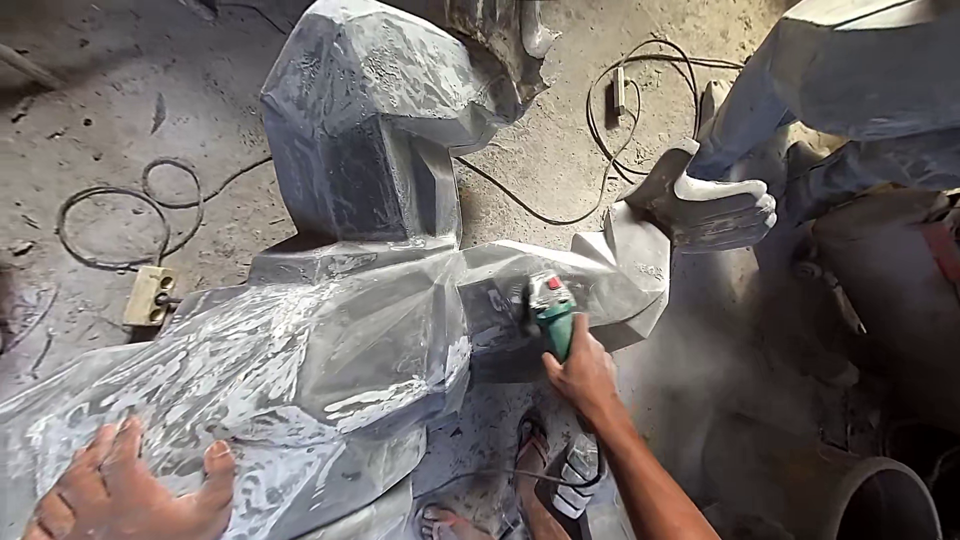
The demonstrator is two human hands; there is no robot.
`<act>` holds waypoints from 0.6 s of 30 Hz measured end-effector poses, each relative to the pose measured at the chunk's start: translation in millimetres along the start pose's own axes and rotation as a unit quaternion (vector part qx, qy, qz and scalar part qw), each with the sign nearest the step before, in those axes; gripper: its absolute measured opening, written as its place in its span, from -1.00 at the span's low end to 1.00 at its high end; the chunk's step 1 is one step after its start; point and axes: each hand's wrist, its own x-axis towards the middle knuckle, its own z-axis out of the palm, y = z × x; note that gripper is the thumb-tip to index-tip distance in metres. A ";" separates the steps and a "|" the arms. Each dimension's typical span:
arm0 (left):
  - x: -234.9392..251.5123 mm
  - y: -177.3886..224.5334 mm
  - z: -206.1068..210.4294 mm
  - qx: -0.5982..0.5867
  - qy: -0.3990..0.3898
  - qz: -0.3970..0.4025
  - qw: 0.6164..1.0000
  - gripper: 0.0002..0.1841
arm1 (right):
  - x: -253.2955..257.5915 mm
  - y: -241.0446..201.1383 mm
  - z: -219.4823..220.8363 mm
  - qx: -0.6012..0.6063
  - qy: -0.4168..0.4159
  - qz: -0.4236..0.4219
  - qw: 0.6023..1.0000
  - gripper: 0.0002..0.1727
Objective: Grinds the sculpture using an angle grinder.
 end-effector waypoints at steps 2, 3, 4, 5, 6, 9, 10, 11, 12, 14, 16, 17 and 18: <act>-0.3 -0.4 -1.2 0.004 -0.001 0.003 1.000 0.00 | -1.1 -26.0 14.0 -0.007 -0.026 -0.021 0.999 -0.16; -0.3 -1.2 -1.0 0.007 -0.003 0.002 1.000 -0.01 | -0.9 -37.7 19.6 -0.006 -0.036 -0.027 0.999 -0.18; -0.7 -1.5 -1.4 0.009 -0.008 0.000 1.000 -0.01 | -1.0 -47.2 23.2 -0.005 -0.046 -0.027 0.999 -0.20; -1.3 -1.8 -1.4 0.007 -0.011 -0.001 1.000 -0.01 | -1.2 -53.2 25.0 -0.009 -0.053 -0.027 0.998 -0.22; -1.6 -2.1 -0.7 0.004 -0.012 -0.002 1.000 -0.02 | -1.6 -55.5 25.1 -0.013 -0.058 -0.027 0.998 -0.23; -1.7 -7.1 4.0 0.001 -0.003 -0.002 1.000 0.00 | -6.7 -47.7 18.0 -0.023 -0.053 -0.016 0.998 -0.22; -2.1 -9.2 5.9 0.004 0.003 0.001 1.000 0.01 | -9.2 -42.6 14.9 -0.024 -0.042 -0.005 0.999 -0.21; -2.4 -11.4 7.0 0.007 0.009 0.002 1.000 0.02 | -12.0 -38.0 12.1 -0.020 -0.030 0.009 0.999 -0.20; -2.5 -13.9 7.9 0.009 0.007 -0.002 1.000 0.03 | -13.7 -34.4 10.6 -0.015 -0.016 0.022 1.000 -0.18; -3.3 -17.0 8.2 0.013 0.001 -0.012 1.000 0.06 | -15.6 -30.1 12.3 -0.009 0.006 0.042 0.999 -0.18; -2.1 -18.7 9.9 0.018 0.004 -0.012 1.000 0.08 | -15.2 -32.7 16.6 -0.012 0.003 0.039 0.999 -0.18; -1.2 -18.8 11.2 0.020 0.007 -0.010 1.000 0.08 | -14.5 -37.4 18.7 -0.016 -0.008 0.030 0.999 -0.17; -1.8 -19.3 11.6 0.024 0.005 -0.008 1.000 0.08 | -15.6 -42.5 22.3 -0.021 -0.025 0.022 0.999 -0.16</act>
